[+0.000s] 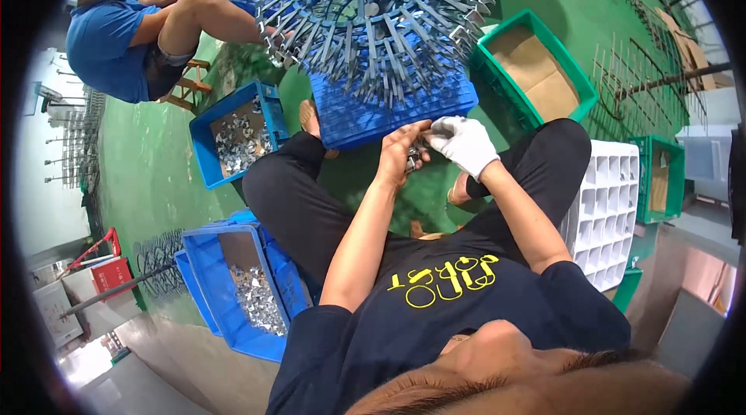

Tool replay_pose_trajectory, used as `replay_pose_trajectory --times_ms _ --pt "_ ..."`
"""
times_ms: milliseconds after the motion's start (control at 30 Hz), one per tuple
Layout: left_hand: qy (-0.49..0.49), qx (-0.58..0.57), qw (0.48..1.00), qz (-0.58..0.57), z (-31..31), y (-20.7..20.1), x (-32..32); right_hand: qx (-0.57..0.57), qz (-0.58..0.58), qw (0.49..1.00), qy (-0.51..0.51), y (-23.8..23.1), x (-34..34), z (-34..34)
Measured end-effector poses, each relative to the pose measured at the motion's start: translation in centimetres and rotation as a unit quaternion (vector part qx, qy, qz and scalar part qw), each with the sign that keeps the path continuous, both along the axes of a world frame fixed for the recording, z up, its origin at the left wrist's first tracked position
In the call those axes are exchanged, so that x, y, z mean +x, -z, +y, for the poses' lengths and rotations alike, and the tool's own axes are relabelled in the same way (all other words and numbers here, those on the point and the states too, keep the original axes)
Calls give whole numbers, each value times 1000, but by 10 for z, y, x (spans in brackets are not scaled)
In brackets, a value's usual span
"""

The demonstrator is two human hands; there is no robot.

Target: Attaching small metal parts onto a blue circular wire rack in a factory setting.

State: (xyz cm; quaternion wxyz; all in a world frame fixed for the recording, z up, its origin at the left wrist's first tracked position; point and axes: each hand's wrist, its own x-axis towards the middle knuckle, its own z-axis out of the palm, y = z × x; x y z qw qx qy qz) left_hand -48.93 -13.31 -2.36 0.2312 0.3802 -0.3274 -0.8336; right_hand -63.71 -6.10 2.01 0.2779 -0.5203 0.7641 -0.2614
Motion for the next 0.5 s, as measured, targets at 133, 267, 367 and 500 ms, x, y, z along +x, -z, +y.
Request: replay_pose_trajectory --times_ms 133,267,367,500 --pt "-11 -9 1000 0 -1 4 -3 69 -64 995 23 9 -2 3" --pt "-11 -7 999 47 -3 1 -11 73 -283 955 47 35 -8 6" --pt "48 -30 997 49 -7 2 -14 46 -420 901 102 36 -12 6" --pt "91 -42 993 57 -13 -2 -17 53 -494 862 100 34 -26 8"
